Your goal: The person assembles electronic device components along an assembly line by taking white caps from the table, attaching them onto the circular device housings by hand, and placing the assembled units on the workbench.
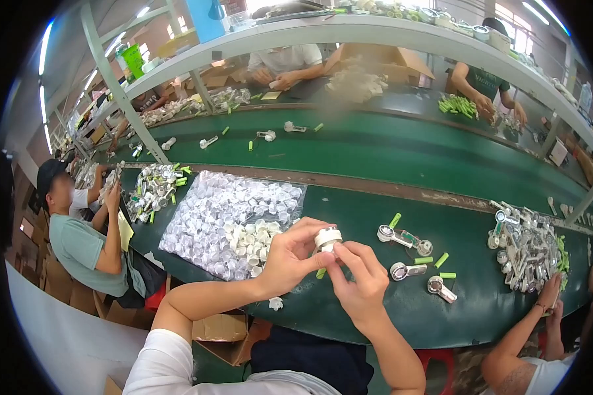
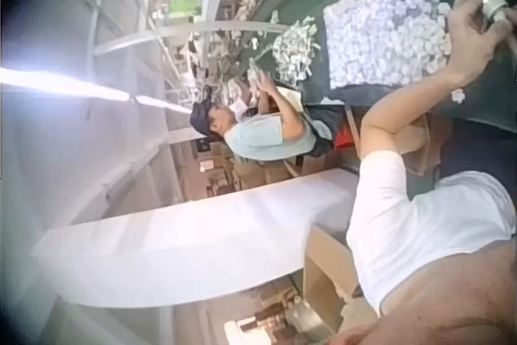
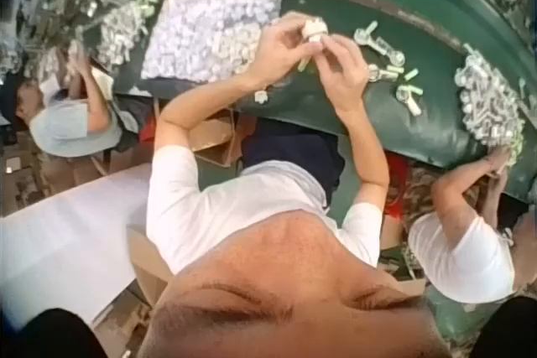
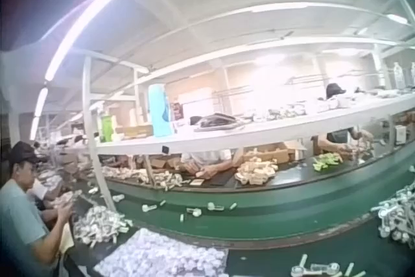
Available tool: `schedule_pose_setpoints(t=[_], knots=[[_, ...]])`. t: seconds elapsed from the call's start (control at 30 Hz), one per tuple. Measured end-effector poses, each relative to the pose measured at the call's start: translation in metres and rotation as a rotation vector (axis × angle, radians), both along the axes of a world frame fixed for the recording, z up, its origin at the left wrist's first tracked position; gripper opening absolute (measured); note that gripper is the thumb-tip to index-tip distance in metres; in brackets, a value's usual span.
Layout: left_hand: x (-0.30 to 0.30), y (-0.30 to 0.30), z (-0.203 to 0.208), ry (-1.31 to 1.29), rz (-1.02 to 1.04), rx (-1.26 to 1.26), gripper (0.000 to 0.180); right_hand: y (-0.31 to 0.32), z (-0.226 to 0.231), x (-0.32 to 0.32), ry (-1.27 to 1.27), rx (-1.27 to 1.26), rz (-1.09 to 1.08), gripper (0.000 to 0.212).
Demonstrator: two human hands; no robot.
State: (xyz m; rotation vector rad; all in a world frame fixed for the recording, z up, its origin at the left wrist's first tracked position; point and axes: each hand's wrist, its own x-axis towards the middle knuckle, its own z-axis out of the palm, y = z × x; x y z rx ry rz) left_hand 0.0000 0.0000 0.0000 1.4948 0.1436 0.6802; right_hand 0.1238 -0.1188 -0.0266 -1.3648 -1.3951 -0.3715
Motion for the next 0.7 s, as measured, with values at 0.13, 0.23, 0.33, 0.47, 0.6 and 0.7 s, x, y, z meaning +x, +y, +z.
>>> schedule_pose_setpoints(t=[0.13, 0.23, 0.33, 0.47, 0.6, 0.7], knots=[[-0.006, 0.000, -0.001, -0.114, -0.007, -0.043, 0.042, 0.002, 0.003, -0.004, 0.447, 0.020, 0.348, 0.047], [-0.010, 0.001, -0.001, -0.132, -0.036, -0.047, 0.037, 0.010, 0.006, -0.012, 0.745, 0.070, 0.435, 0.045], [-0.013, 0.000, -0.004, -0.172, 0.039, 0.029, 0.038, 0.016, -0.001, -0.013, 0.695, 0.050, 0.517, 0.046], [-0.016, 0.000, -0.019, -0.157, 0.073, 0.181, 0.035, 0.021, -0.019, -0.015, 0.705, 0.056, 0.556, 0.045], [-0.008, 0.016, -0.029, -0.052, 0.164, 0.175, 0.027, 0.037, -0.031, -0.015, 0.826, -0.009, 0.488, 0.036], [0.006, 0.041, -0.041, 0.193, 0.388, 0.309, 0.030, 0.065, -0.053, 0.010, 1.126, -0.242, 0.372, 0.033]])
